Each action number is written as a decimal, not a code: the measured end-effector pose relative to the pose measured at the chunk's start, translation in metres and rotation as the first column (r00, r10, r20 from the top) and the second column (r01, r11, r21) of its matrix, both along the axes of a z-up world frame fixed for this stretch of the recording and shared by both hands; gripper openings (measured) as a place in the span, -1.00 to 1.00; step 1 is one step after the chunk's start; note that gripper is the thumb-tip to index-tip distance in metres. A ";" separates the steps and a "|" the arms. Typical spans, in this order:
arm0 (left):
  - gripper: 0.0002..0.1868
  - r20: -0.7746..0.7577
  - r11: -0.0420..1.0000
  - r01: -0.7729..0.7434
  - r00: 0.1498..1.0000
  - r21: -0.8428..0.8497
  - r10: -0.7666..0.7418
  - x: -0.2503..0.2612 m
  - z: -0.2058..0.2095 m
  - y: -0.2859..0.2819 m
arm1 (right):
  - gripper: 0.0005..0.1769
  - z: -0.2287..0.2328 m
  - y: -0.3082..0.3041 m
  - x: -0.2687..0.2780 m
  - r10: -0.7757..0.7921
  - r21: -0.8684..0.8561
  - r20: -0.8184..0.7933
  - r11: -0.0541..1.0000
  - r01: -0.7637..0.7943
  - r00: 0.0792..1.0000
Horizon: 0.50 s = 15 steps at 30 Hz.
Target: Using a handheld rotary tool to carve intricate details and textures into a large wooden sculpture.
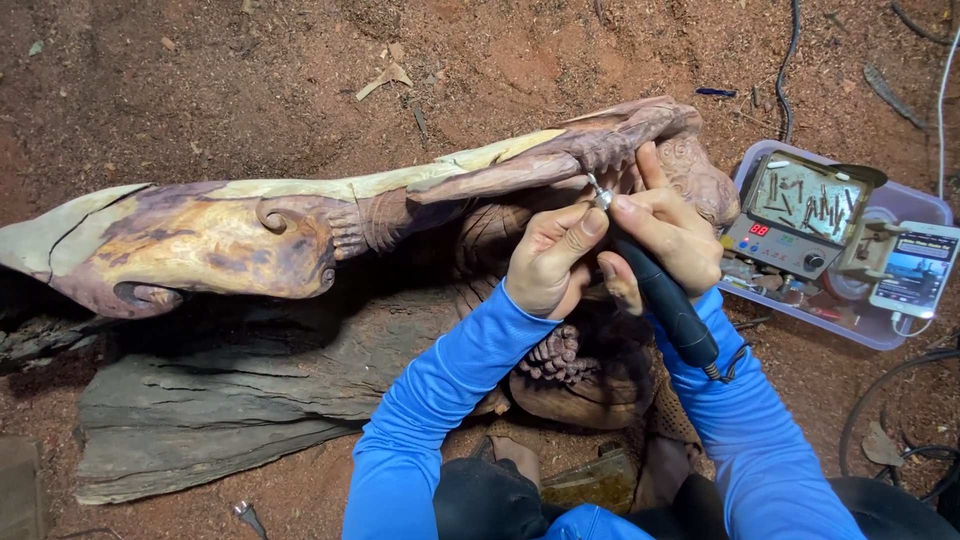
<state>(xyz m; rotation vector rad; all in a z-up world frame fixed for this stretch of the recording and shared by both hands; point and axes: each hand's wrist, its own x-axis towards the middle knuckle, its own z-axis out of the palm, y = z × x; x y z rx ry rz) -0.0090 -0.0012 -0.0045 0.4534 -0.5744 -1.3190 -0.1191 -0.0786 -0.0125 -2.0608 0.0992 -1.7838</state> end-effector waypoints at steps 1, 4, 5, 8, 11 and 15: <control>-0.75 0.000 1.000 0.001 1.000 0.001 -0.001 0.000 0.006 0.000 | -0.61 0.001 0.001 0.000 -0.001 0.001 0.000 1.000 0.001 1.000; -0.77 -0.024 1.000 -0.003 1.000 -0.003 0.003 0.001 0.015 0.001 | -0.61 0.002 0.004 -0.001 -0.014 0.021 -0.023 1.000 0.015 1.000; -0.77 -0.014 1.000 0.001 1.000 -0.001 -0.001 0.001 0.013 0.001 | -0.61 0.002 0.004 -0.001 -0.015 0.026 -0.027 1.000 0.016 1.000; -0.75 -0.001 1.000 0.004 1.000 0.003 -0.004 0.001 0.010 0.002 | -0.61 0.003 0.004 -0.001 -0.013 0.031 -0.027 0.999 0.014 1.000; -0.74 0.009 1.000 0.004 1.000 0.001 -0.004 0.001 0.007 0.000 | -0.62 0.003 0.004 0.000 -0.012 0.033 -0.016 0.999 0.013 1.000; -0.74 0.060 1.000 -0.012 0.998 -0.020 0.014 -0.002 -0.001 -0.005 | -0.60 0.004 0.006 -0.001 -0.006 0.048 0.011 0.999 0.005 1.000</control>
